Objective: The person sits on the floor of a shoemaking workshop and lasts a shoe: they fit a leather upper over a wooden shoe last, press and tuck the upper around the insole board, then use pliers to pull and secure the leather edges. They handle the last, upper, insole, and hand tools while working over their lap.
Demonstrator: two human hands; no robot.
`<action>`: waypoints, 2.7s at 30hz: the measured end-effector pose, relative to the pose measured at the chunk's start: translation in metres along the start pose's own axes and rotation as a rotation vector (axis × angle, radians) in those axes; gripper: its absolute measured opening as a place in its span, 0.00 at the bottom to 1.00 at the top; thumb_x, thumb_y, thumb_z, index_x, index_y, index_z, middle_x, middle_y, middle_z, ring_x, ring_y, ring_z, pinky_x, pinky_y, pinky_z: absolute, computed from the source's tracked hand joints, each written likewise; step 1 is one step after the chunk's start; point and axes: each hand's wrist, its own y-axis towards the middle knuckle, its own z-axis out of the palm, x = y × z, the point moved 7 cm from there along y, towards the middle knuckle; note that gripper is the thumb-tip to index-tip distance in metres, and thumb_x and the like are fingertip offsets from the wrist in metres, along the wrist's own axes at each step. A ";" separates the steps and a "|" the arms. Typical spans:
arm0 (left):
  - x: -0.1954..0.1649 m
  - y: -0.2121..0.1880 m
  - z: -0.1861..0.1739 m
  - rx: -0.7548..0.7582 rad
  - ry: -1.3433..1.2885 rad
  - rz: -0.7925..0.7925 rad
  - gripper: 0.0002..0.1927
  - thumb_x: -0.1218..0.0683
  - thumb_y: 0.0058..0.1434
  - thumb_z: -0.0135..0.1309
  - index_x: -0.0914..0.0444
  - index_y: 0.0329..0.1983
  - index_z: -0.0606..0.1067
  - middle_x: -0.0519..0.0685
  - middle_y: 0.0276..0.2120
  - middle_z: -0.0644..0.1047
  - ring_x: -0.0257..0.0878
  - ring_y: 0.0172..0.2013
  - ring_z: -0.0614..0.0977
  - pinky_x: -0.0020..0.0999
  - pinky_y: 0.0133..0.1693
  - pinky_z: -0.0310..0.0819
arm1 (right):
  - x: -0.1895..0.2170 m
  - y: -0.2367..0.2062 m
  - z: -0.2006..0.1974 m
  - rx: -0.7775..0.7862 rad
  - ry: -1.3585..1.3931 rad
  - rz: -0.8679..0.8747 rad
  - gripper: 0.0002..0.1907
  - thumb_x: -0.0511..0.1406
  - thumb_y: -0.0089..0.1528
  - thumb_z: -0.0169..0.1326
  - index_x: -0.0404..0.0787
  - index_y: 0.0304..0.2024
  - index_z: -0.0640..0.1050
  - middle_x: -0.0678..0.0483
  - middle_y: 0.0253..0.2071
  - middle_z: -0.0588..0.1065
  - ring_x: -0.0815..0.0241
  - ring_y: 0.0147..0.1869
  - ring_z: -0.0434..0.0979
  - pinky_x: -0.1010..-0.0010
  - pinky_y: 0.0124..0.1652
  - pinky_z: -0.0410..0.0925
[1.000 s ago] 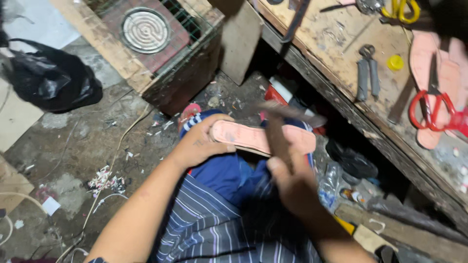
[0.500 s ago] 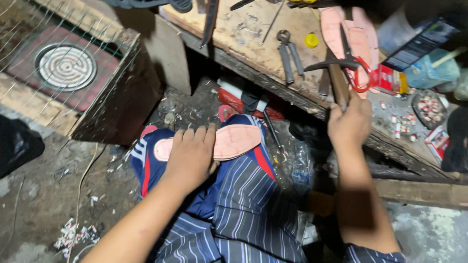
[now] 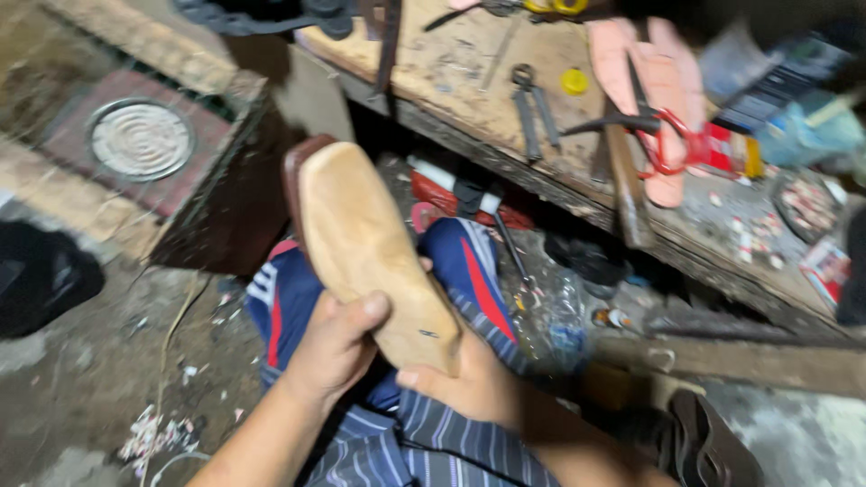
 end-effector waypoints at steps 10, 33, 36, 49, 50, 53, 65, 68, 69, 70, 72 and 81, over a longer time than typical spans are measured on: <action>-0.114 -0.063 -0.017 0.022 0.201 0.304 0.40 0.53 0.57 0.64 0.69 0.70 0.62 0.56 0.58 0.75 0.47 0.60 0.78 0.47 0.63 0.72 | -0.069 -0.003 0.038 0.072 -0.776 -0.066 0.59 0.42 0.57 0.67 0.26 0.73 0.43 0.30 0.73 0.53 0.38 0.77 0.53 0.59 0.68 0.52; -0.130 -0.076 -0.069 0.184 0.504 -0.007 0.34 0.54 0.52 0.58 0.72 0.63 0.72 0.56 0.51 0.81 0.43 0.52 0.82 0.39 0.58 0.75 | 0.018 0.045 0.085 0.059 -0.761 -0.270 0.43 0.38 0.58 0.64 0.31 0.71 0.62 0.39 0.69 0.64 0.44 0.74 0.64 0.60 0.69 0.57; -0.107 -0.076 -0.067 0.205 0.397 -0.090 0.33 0.56 0.50 0.58 0.71 0.61 0.72 0.55 0.50 0.81 0.42 0.52 0.82 0.38 0.58 0.74 | 0.036 0.066 0.085 0.007 -0.703 -0.358 0.36 0.35 0.61 0.62 0.33 0.69 0.66 0.42 0.67 0.68 0.47 0.72 0.67 0.62 0.69 0.58; -0.084 -0.067 -0.089 0.279 0.418 -0.107 0.34 0.55 0.53 0.61 0.70 0.64 0.71 0.51 0.53 0.77 0.39 0.54 0.77 0.35 0.59 0.69 | 0.039 0.102 0.094 0.124 -0.483 -0.381 0.16 0.33 0.62 0.61 0.34 0.52 0.80 0.47 0.57 0.77 0.54 0.63 0.76 0.64 0.63 0.67; -0.083 -0.064 -0.093 0.284 0.384 -0.091 0.36 0.54 0.54 0.62 0.69 0.66 0.69 0.50 0.56 0.76 0.37 0.57 0.76 0.34 0.61 0.68 | 0.037 0.103 0.090 0.130 -0.461 -0.377 0.16 0.33 0.62 0.61 0.34 0.52 0.80 0.47 0.57 0.77 0.54 0.63 0.76 0.64 0.64 0.67; -0.072 -0.062 -0.102 0.318 0.323 -0.133 0.43 0.50 0.52 0.64 0.67 0.70 0.64 0.48 0.61 0.74 0.36 0.61 0.74 0.33 0.64 0.66 | 0.029 0.103 0.073 0.137 -0.399 -0.350 0.15 0.32 0.63 0.61 0.34 0.51 0.79 0.47 0.57 0.76 0.54 0.64 0.75 0.64 0.65 0.66; -0.033 -0.019 -0.062 0.062 1.519 -0.035 0.34 0.41 0.44 0.71 0.65 0.49 0.75 0.54 0.39 0.80 0.49 0.42 0.80 0.44 0.46 0.72 | 0.025 0.051 -0.058 0.168 -0.633 -0.204 0.19 0.35 0.52 0.67 0.38 0.46 0.81 0.48 0.60 0.74 0.52 0.67 0.71 0.61 0.66 0.61; -0.028 0.004 -0.036 0.014 1.914 0.280 0.31 0.46 0.41 0.69 0.65 0.44 0.72 0.56 0.36 0.77 0.54 0.41 0.78 0.47 0.44 0.67 | -0.005 0.050 -0.089 0.043 -0.830 -0.141 0.20 0.36 0.50 0.69 0.39 0.44 0.82 0.51 0.55 0.79 0.53 0.62 0.74 0.62 0.62 0.64; -0.024 0.010 -0.027 0.015 1.983 0.406 0.30 0.48 0.40 0.67 0.66 0.43 0.72 0.56 0.35 0.76 0.54 0.40 0.78 0.48 0.44 0.66 | -0.017 0.051 -0.097 0.022 -0.819 -0.137 0.20 0.36 0.50 0.69 0.40 0.44 0.82 0.51 0.55 0.79 0.53 0.62 0.75 0.63 0.62 0.65; -0.018 0.018 -0.027 0.013 2.016 0.410 0.30 0.48 0.42 0.67 0.66 0.44 0.72 0.55 0.36 0.76 0.53 0.41 0.77 0.47 0.44 0.66 | -0.029 0.053 -0.104 0.003 -0.807 -0.135 0.19 0.36 0.51 0.69 0.40 0.44 0.82 0.52 0.54 0.80 0.53 0.61 0.76 0.63 0.61 0.65; -0.002 0.027 -0.027 0.003 2.073 0.402 0.29 0.47 0.46 0.67 0.66 0.46 0.71 0.54 0.37 0.74 0.51 0.42 0.76 0.46 0.46 0.65 | -0.049 0.053 -0.115 -0.028 -0.836 -0.191 0.19 0.34 0.51 0.68 0.40 0.45 0.83 0.51 0.54 0.80 0.51 0.61 0.75 0.60 0.62 0.64; 0.011 0.049 -0.004 0.242 1.819 0.504 0.27 0.45 0.44 0.67 0.55 0.48 0.79 0.56 0.60 0.71 0.54 0.59 0.73 0.52 0.56 0.62 | -0.062 0.052 -0.136 -0.052 -0.915 -0.336 0.18 0.33 0.51 0.66 0.41 0.44 0.82 0.50 0.54 0.78 0.48 0.63 0.73 0.56 0.64 0.63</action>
